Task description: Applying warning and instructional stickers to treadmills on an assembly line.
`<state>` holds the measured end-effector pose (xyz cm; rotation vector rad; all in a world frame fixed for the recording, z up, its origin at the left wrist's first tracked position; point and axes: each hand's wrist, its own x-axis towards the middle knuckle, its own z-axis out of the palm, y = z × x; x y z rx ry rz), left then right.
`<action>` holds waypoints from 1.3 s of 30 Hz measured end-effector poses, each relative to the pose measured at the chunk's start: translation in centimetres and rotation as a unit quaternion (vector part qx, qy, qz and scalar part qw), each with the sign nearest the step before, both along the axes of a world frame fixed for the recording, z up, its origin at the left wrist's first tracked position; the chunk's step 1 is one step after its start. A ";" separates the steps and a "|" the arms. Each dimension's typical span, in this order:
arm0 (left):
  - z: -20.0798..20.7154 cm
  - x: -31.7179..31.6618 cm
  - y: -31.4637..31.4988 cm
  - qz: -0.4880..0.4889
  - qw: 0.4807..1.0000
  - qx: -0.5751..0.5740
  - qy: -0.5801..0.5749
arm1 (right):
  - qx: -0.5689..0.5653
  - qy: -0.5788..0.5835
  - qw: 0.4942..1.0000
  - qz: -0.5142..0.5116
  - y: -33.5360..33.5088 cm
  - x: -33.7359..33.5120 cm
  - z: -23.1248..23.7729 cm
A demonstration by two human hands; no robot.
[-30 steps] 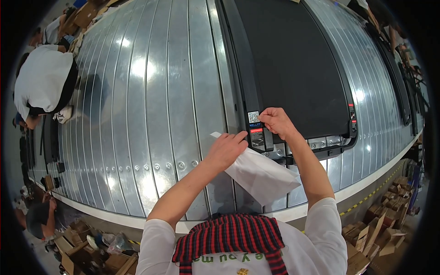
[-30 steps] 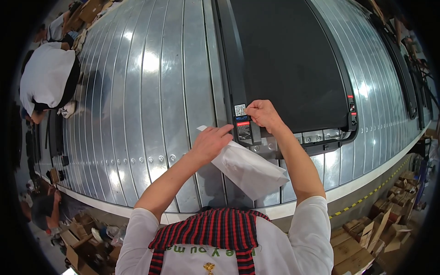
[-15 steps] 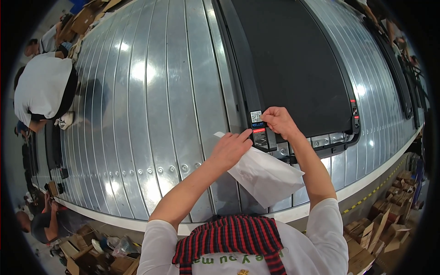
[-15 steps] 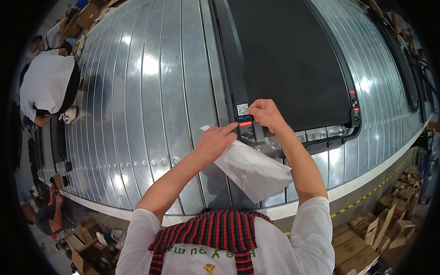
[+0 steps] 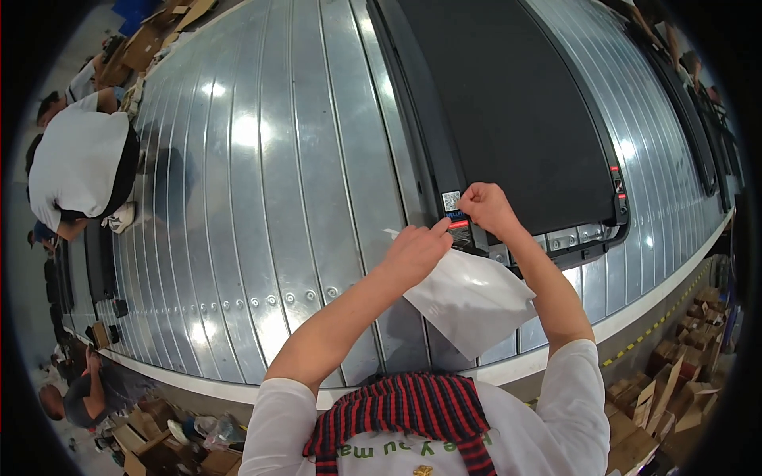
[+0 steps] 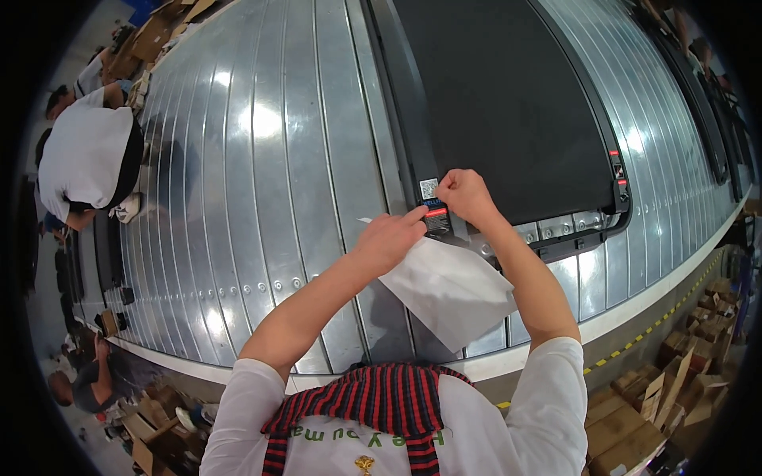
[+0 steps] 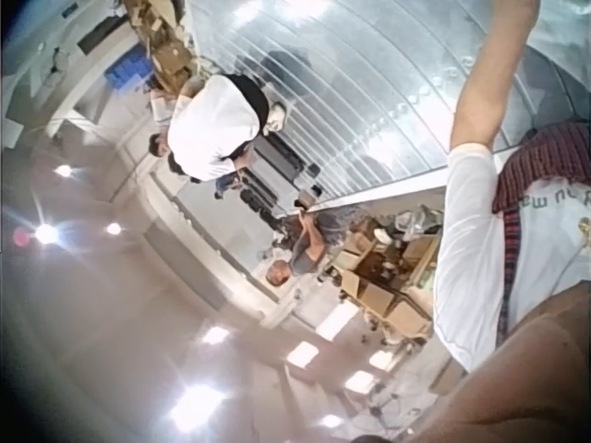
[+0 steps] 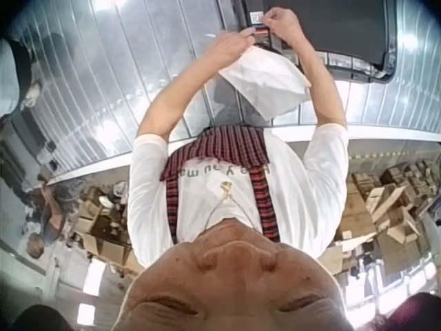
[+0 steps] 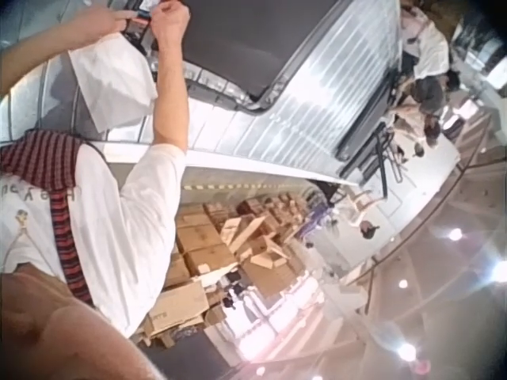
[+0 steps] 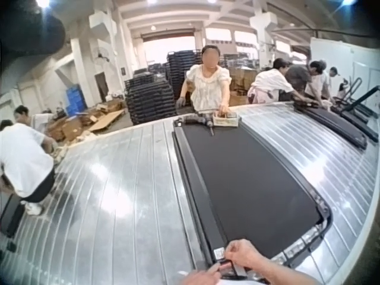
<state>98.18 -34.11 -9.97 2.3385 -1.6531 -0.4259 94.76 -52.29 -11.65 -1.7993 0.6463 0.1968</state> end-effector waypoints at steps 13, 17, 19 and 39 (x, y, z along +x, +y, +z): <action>-0.6 -6.1 12.8 0.077 0.996 0.010 0.051 | -0.488 -0.238 0.800 0.254 4.7 -7.3 -0.7; 0.6 -11.4 21.4 0.243 0.954 -0.061 0.164 | -0.512 -0.238 0.781 0.265 4.4 -6.3 -1.0; 1.9 -14.2 24.5 0.328 0.917 -0.098 0.204 | -0.530 -0.246 0.774 0.243 4.2 -4.9 -1.8; 5.8 -28.6 34.6 0.583 0.366 -0.579 0.438 | -0.142 -0.150 0.940 0.271 12.6 -4.8 -1.5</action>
